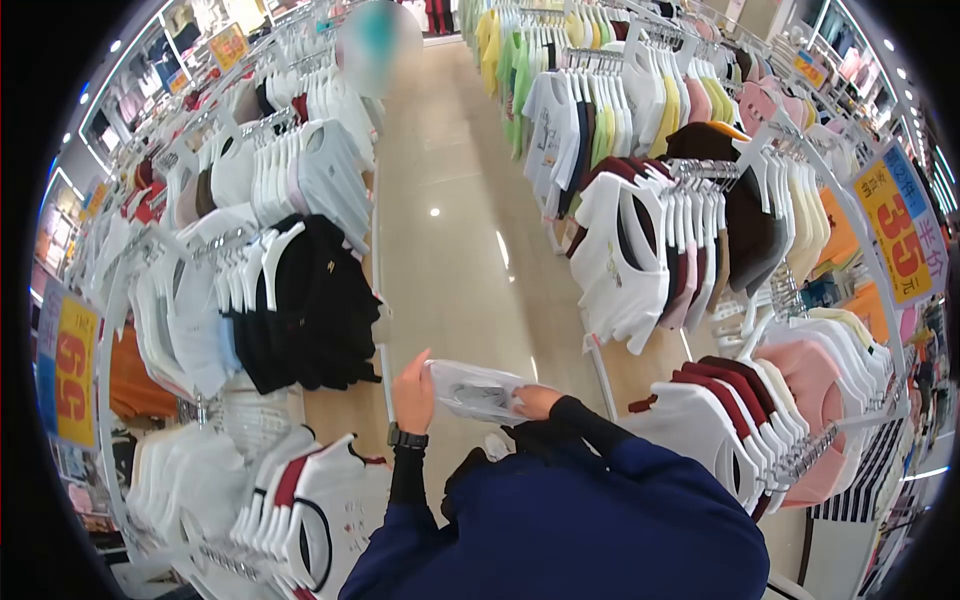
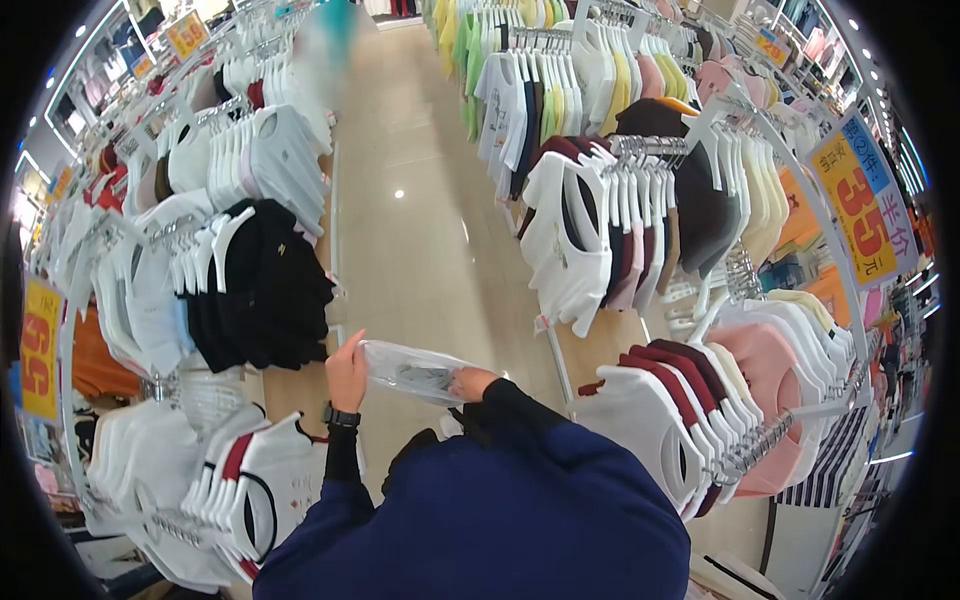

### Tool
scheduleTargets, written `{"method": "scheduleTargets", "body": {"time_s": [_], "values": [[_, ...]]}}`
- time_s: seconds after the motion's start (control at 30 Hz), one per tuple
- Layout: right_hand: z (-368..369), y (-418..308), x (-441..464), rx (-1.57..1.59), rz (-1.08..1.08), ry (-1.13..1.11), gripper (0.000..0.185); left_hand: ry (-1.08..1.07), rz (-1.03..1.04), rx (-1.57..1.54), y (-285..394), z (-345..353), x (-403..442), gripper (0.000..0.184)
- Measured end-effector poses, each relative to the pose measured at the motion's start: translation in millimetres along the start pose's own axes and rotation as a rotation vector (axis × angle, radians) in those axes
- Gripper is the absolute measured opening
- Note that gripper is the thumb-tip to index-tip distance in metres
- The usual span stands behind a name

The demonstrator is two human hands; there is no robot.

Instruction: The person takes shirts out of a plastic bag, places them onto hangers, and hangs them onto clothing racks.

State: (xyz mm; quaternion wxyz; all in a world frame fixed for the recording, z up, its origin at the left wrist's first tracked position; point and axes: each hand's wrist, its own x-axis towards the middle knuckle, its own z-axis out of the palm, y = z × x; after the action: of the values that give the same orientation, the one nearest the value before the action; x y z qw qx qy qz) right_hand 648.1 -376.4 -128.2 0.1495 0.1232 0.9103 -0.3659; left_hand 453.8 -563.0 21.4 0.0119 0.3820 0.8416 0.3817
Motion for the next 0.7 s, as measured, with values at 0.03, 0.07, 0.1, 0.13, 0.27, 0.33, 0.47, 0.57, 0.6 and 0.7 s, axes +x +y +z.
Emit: {"method": "scheduleTargets", "body": {"time_s": [0.03, 0.07, 0.1, 0.13, 0.27, 0.33, 0.47, 0.57, 0.6, 0.7], "values": [[-11, -6, 3, 0.027, -0.013, -0.02, 0.038, -0.013, -0.029, 0.012, -7, 0, 14, 0.027], [-22, -12, 7, 0.057, -0.027, -0.041, 0.038, -0.029, -0.059, 0.025, -14, 0, 28, 0.027], [-36, -20, 13, 0.092, -0.048, -0.059, 0.039, -0.044, -0.089, 0.041, -21, 1, 42, 0.027], [-50, -29, 20, 0.126, -0.071, -0.075, 0.04, -0.018, -0.086, 0.035, -30, 4, 55, 0.026], [-94, -38, 61, 0.17, -0.071, -0.047, 0.055, 0.084, -0.101, 0.026, -60, 23, 121, 0.02], [-127, -47, 75, 0.108, -0.067, -0.027, 0.064, 0.171, -0.074, 0.027, -73, 33, 158, 0.016], [-188, -47, 111, -0.159, -0.115, 0.057, 0.048, 0.162, -0.243, -0.254, -76, 34, 229, 0.022], [-228, -30, 148, -0.183, -0.161, 0.12, 0.035, 0.205, -0.326, -0.437, -94, 53, 278, 0.024], [-241, -24, 159, -0.15, -0.191, 0.171, 0.033, 0.186, -0.399, -0.425, -93, 55, 294, 0.024], [-263, -4, 185, -0.069, -0.247, 0.272, 0.029, 0.326, -0.235, -0.431, -131, 87, 333, 0.022]]}}
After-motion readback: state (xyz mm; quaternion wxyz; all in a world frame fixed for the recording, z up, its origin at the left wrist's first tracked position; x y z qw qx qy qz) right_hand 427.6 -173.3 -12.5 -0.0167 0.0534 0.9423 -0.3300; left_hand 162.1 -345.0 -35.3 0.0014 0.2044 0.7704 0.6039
